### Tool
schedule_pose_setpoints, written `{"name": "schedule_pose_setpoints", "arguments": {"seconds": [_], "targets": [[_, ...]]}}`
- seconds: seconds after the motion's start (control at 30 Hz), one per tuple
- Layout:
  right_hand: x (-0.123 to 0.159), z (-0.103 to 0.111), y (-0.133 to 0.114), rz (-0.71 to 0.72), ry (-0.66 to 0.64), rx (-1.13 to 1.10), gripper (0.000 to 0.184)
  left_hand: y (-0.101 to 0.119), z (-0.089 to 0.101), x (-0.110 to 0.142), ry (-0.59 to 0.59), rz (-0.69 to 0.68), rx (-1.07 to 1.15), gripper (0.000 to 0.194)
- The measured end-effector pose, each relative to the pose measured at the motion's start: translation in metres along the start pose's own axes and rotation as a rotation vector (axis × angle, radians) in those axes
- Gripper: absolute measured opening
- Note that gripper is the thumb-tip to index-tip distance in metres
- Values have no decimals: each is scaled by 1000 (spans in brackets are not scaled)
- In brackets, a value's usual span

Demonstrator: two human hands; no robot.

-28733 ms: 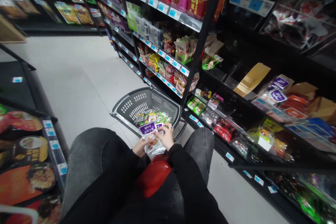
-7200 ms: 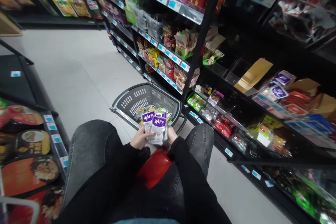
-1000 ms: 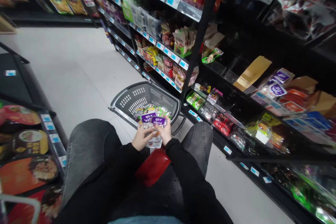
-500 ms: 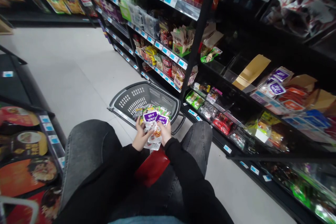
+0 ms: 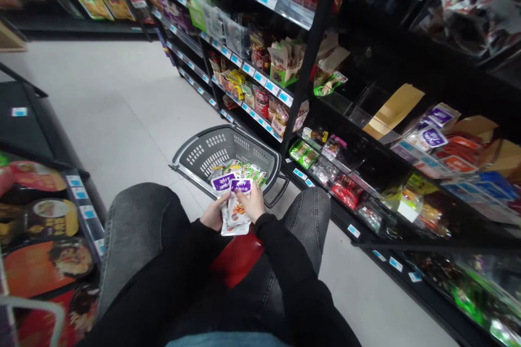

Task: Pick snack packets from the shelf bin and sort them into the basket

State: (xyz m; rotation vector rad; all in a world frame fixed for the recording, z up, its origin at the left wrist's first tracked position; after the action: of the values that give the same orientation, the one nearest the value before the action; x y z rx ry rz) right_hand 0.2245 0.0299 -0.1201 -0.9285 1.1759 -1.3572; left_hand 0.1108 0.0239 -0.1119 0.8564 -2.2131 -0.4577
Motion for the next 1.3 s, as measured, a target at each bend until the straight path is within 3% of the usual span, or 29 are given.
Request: {"name": "schedule_pose_setpoints", "arguments": {"seconds": [0.2, 0.47, 0.6, 0.7, 0.83, 0.97, 1.1, 1.3], "targets": [[3, 4, -14, 87, 85, 31, 26, 5, -1, 2, -18, -18, 44, 36], [-9, 30, 8, -109, 293, -371, 32, 9, 10, -2, 95, -130, -18, 32], [-8, 51, -1, -136, 402, -282, 23, 11, 20, -10, 183, -228, -116, 34], [1, 49, -25, -41, 364, 21, 16, 11, 26, -14, 226, -351, -272, 45], [16, 13, -53, 127, 159, 328, 35, 12, 32, -18, 278, -457, -535, 47], [19, -17, -51, 161, -58, 532, 43, 14, 39, -19, 328, -486, -513, 49], [4, -12, -23, 87, -156, 313, 32, 15, 44, -23, 303, -441, -347, 56], [-12, 6, 20, -181, -96, -144, 28, 13, 34, -20, 229, -402, -179, 57]]}}
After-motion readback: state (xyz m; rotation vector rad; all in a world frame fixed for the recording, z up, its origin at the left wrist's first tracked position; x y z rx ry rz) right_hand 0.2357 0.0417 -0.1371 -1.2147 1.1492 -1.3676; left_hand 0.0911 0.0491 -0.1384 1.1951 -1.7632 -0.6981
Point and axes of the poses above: each hand's wrist, its own x-axis away from the middle knuckle, its own z-axis out of the back of the hand, y = z × x, the point moved 5 cm from there along -x, towards the middle knuckle, and after that the axes turned 8 degrees about -y, right-handed, at the moved point
